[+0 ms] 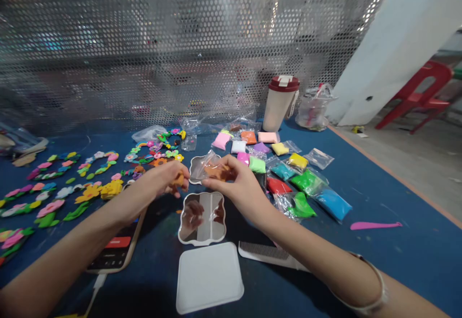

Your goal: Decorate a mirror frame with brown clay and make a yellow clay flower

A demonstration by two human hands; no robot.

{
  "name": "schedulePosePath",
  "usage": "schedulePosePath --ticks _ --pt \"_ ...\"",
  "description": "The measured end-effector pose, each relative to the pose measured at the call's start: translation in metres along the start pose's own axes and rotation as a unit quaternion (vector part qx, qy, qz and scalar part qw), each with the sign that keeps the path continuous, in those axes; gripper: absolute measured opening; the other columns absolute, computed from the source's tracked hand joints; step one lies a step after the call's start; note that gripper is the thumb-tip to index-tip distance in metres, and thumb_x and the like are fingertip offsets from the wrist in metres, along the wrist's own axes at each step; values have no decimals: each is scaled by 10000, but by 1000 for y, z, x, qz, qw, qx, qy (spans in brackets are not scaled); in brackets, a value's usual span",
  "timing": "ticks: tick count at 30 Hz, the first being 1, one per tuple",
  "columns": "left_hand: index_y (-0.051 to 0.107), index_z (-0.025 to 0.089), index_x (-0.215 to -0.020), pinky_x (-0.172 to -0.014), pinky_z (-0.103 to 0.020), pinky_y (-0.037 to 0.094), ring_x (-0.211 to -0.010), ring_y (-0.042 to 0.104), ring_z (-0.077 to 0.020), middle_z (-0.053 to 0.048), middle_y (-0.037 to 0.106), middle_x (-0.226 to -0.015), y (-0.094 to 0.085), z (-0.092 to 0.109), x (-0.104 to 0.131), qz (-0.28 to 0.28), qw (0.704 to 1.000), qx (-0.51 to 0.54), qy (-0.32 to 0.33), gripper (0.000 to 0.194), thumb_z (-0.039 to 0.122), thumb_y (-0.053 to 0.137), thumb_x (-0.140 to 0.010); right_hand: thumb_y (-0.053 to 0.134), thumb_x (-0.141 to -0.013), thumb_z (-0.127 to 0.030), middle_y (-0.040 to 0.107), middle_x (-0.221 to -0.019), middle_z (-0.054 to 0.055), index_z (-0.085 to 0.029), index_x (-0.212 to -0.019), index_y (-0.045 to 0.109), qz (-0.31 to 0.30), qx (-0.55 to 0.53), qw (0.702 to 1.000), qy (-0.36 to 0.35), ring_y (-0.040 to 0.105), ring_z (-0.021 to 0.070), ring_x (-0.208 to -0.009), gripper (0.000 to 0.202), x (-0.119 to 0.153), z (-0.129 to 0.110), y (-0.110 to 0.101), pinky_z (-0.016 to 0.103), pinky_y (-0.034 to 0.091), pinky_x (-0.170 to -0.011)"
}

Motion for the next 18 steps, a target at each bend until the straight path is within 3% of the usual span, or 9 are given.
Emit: schedulePosePath --ticks 3,9,12,15,18 --pt "584 173 -819 -592 -230 385 -654 513 -122 27 562 -714 9 2 4 -24 997 -69 18 222 382 637 -767 706 -705 -290 509 -725 -36 -205 -788 492 -36 44 998 -19 492 126 -675 245 1 0 1 260 392 -627" --pt "580 195 -822 -643 -231 377 -703 517 -124 39 563 -746 10 10 12 -48 985 -157 50 152 347 579 -818 641 -784 -286 537 -893 4 -203 -873 600 -143 152 975 -79 527 148 -832 129 -2 -18 -6 284 410 -749" --pt "585 198 -827 -626 -229 368 -688 510 -122 41 562 -743 9 11 13 -52 981 -178 54 184 382 585 -813 662 -768 -328 517 -779 -17 -192 -796 570 -123 214 965 -86 504 133 -712 166 -1 -18 -6 260 390 -629" --pt "589 184 -741 -617 -232 345 -680 495 -121 33 563 -724 9 11 11 -17 971 -223 85 253 367 483 -880 717 -705 -367 503 -708 -29 -188 -753 504 -109 268 955 -72 480 135 -644 282 1 -13 -3 260 370 -561" --pt "584 183 -727 -629 -238 338 -692 498 -123 34 569 -729 7 11 10 -2 963 -253 95 263 361 475 -888 729 -699 -365 563 -968 19 -198 -988 496 -99 238 962 -91 536 162 -829 406 2 -15 -3 288 436 -702"
Point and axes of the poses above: each hand's wrist, its own x-axis away from the middle knuckle, its own y-axis out of the palm, z = x × y, the point moved 1 cm from there along -x, towards the middle knuckle
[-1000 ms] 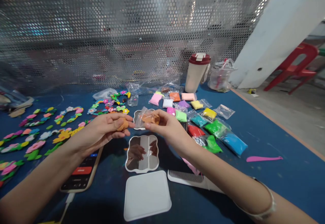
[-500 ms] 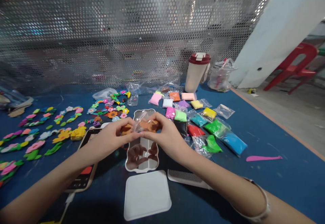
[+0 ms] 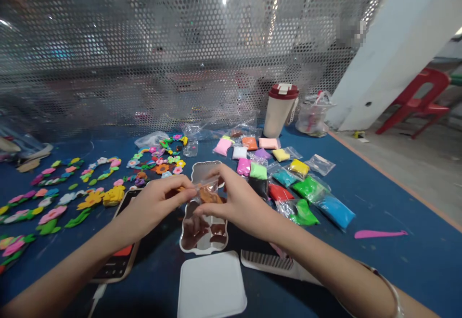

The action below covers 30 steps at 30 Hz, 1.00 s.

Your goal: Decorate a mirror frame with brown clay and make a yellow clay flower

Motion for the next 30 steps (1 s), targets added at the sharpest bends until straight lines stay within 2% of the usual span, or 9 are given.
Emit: schedulePosePath --ticks 2,4,6,11,17,22,24,30 --pt "582 185 -739 -617 -240 334 -686 496 -125 35 560 -718 -1 -1 0 -4 1000 -2 -9 280 384 459 -893 710 -733 -331 526 -1126 38 -214 -1102 463 18 -27 999 -38 518 168 -992 460 0 -4 -4 302 424 -844" --pt "581 183 -732 -597 -241 325 -667 482 -124 36 540 -694 -2 -2 0 -4 1000 -12 -15 300 398 449 -895 652 -796 -286 531 -1108 36 -208 -1040 500 7 -31 997 -66 506 160 -1033 297 -1 -8 -8 298 406 -890" --pt "577 179 -706 -593 -238 322 -660 474 -120 38 527 -681 -2 -2 0 -3 1000 -23 -9 306 390 457 -892 607 -831 -238 553 -1028 32 -195 -944 526 -15 -23 997 -74 524 150 -985 145 -1 -9 -10 289 417 -865" --pt "599 185 -719 -605 -231 329 -677 492 -110 41 543 -704 -1 -1 0 -22 999 -42 17 257 347 488 -884 637 -792 -159 557 -1004 21 -194 -1009 507 -33 -12 997 -73 534 140 -939 255 0 -9 -9 282 433 -835" --pt "594 179 -699 -631 -230 347 -692 508 -112 35 560 -720 0 -1 1 9 999 -33 16 222 290 512 -873 623 -798 -143 547 -877 11 -182 -807 527 -34 43 993 -101 521 136 -823 104 -2 -7 -8 278 429 -740" --pt "584 178 -709 -620 -235 345 -685 495 -123 30 553 -715 1 -1 1 -1 1000 3 22 258 331 477 -887 572 -847 -180 553 -894 15 -193 -858 587 -49 12 995 -88 536 129 -807 23 -2 -8 -9 275 441 -737" --pt "588 179 -710 -632 -236 346 -696 496 -126 29 545 -718 2 1 1 -2 1000 3 24 260 336 479 -886 556 -854 -187 556 -915 21 -198 -858 607 -77 -2 994 -71 547 136 -822 52 -1 -12 -11 282 452 -747" --pt "559 173 -676 -629 -223 357 -683 505 -113 28 525 -732 10 8 2 11 998 50 20 266 309 474 -889 581 -794 -137 562 -972 19 -196 -785 657 -228 -18 972 -56 577 154 -903 97 2 -30 -13 285 463 -825"
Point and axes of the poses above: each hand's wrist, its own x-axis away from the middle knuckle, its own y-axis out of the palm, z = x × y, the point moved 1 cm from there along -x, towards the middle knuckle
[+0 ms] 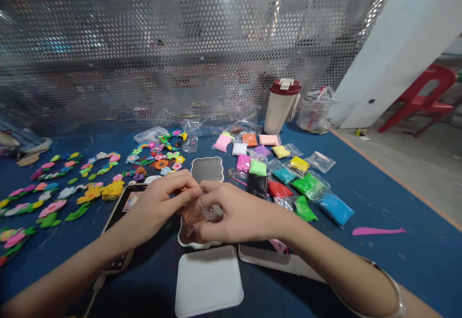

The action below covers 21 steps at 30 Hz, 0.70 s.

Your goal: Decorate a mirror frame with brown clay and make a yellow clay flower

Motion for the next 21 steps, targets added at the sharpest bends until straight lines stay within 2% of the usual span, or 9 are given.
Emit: schedulePosePath --ticks 1,3,7,9,11,13,15,18,21 --pt "552 172 -677 -620 -222 356 -669 500 -111 31 522 -724 1 0 -1 3 1000 13 -6 263 316 479 -884 572 -810 -157 563 -978 20 -196 -790 658 -5 0 1000 5 579 154 -908 96 -1 0 0 288 460 -833" --pt "532 170 -670 -595 -222 342 -634 474 -109 41 506 -682 1 -1 -5 6 999 35 -27 273 345 483 -874 520 -866 -213 562 -1021 31 -193 -806 656 32 0 999 16 571 154 -942 150 -3 3 1 303 442 -868" --pt "465 167 -596 -536 -228 274 -566 381 -101 60 412 -581 0 -8 -14 22 995 39 -86 324 360 485 -855 489 -898 -277 528 -1156 49 -181 -725 641 185 -37 982 3 503 172 -1098 250 -10 22 7 329 377 -958" --pt "434 167 -561 -512 -232 254 -530 346 -96 63 373 -543 0 -13 -17 24 993 41 -107 347 353 489 -849 549 -862 -296 525 -1169 56 -178 -718 618 240 -69 968 16 515 182 -1091 199 -12 34 11 328 416 -914" --pt "448 166 -578 -495 -232 260 -502 340 -90 64 381 -542 0 -20 -18 19 991 50 -123 341 376 499 -842 568 -845 -299 533 -1152 67 -182 -850 574 271 -77 958 46 586 159 -938 117 -13 46 13 307 485 -777" --pt "510 163 -728 -490 -229 297 -493 371 -83 54 452 -626 1 -28 -17 19 988 65 -137 273 414 504 -837 548 -851 -261 578 -1051 61 -186 -954 506 249 -40 965 67 609 130 -761 135 -13 56 15 280 501 -652" --pt "483 176 -986 -523 -234 363 -518 428 -76 24 518 -806 2 -35 -15 21 985 88 -145 272 401 512 -837 537 -842 -197 614 -878 34 -179 -903 509 211 5 975 71 597 134 -679 70 -12 64 17 279 486 -611" --pt "322 206 -1177 -566 -247 431 -570 500 -78 -30 531 -994 5 -41 -13 8 981 128 -145 404 316 514 -839 565 -803 -143 615 -815 48 -173 -801 558 198 66 976 59 579 194 -783 31 -11 66 16 357 457 -721" --pt "269 211 -1206 -517 -244 442 -584 545 -106 -32 563 -933 8 -38 -11 -26 974 176 -140 425 314 487 -856 573 -798 -139 588 -1022 95 -184 -962 569 215 114 969 35 512 241 -991 170 -10 58 14 414 396 -855"
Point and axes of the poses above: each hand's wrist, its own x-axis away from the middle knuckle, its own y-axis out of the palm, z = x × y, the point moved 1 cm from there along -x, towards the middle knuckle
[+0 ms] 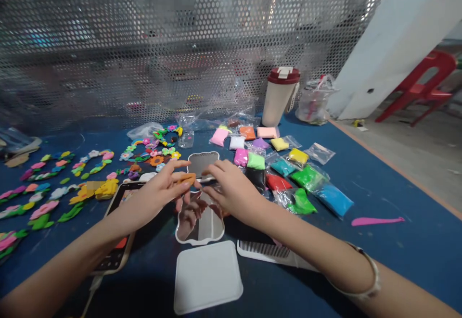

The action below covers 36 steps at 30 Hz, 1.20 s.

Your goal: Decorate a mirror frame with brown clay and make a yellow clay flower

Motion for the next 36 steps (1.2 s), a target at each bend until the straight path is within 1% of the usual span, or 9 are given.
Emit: schedulePosePath --ticks 3,9,17,20,23,26,30,33,36 --pt "334 211 -1179 -532 -243 440 -583 558 -120 16 566 -760 3 4 5 -49 999 15 7 346 338 465 -884 532 -826 -117 554 -1080 84 -208 -1077 519 -6 19 998 -55 513 205 -990 268 2 -12 -5 357 417 -830" --pt "379 248 -1171 -573 -264 457 -606 588 -137 27 591 -740 7 11 14 -108 994 12 6 283 371 403 -916 575 -836 -216 515 -875 31 -179 -883 496 -13 46 995 -83 501 146 -766 99 8 -25 -6 256 426 -656" --pt "581 188 -763 -602 -244 381 -664 536 -141 20 611 -725 9 22 18 -50 972 -225 54 222 291 425 -883 467 -866 -139 556 -862 69 -167 -940 544 -86 137 976 -142 509 170 -761 111 7 -33 -2 272 409 -638" --pt "568 183 -667 -561 -233 345 -601 500 -124 36 569 -627 -1 29 16 -29 970 -235 61 276 324 450 -873 437 -886 -143 582 -815 51 -177 -873 555 -59 150 977 -138 514 163 -736 124 3 -30 -12 272 387 -628" --pt "553 165 -615 -509 -225 319 -520 433 -93 37 516 -578 -18 32 12 55 984 -163 46 297 343 503 -848 470 -882 -173 589 -743 26 -181 -799 557 44 136 988 -63 518 145 -659 120 -4 -22 -32 263 372 -592" --pt "619 150 -815 -503 -220 373 -556 469 -91 -16 601 -749 -30 28 7 78 996 -25 27 223 325 486 -854 533 -859 -226 597 -727 20 -181 -824 586 142 69 987 33 533 145 -631 78 -8 -12 -50 273 390 -591" --pt "664 122 -944 -587 -208 439 -751 542 -119 -90 631 -949 -26 18 3 9 985 170 -27 191 163 522 -823 475 -888 -234 624 -783 17 -196 -1019 587 66 -52 994 75 577 143 -672 177 -9 -4 -46 282 431 -635" --pt "654 105 -914 -597 -194 465 -768 580 -120 -88 625 -889 -20 13 2 -16 971 232 -47 197 179 476 -873 491 -882 -297 585 -686 5 -183 -847 613 20 -14 995 92 512 133 -606 170 -10 3 -33 273 381 -569" --pt "603 131 -892 -459 -186 436 -547 578 -87 -55 618 -787 -18 11 2 -27 969 239 -52 274 321 408 -924 573 -826 -379 511 -575 -11 -175 -676 584 15 8 994 110 439 125 -541 253 -10 10 -25 271 304 -510"
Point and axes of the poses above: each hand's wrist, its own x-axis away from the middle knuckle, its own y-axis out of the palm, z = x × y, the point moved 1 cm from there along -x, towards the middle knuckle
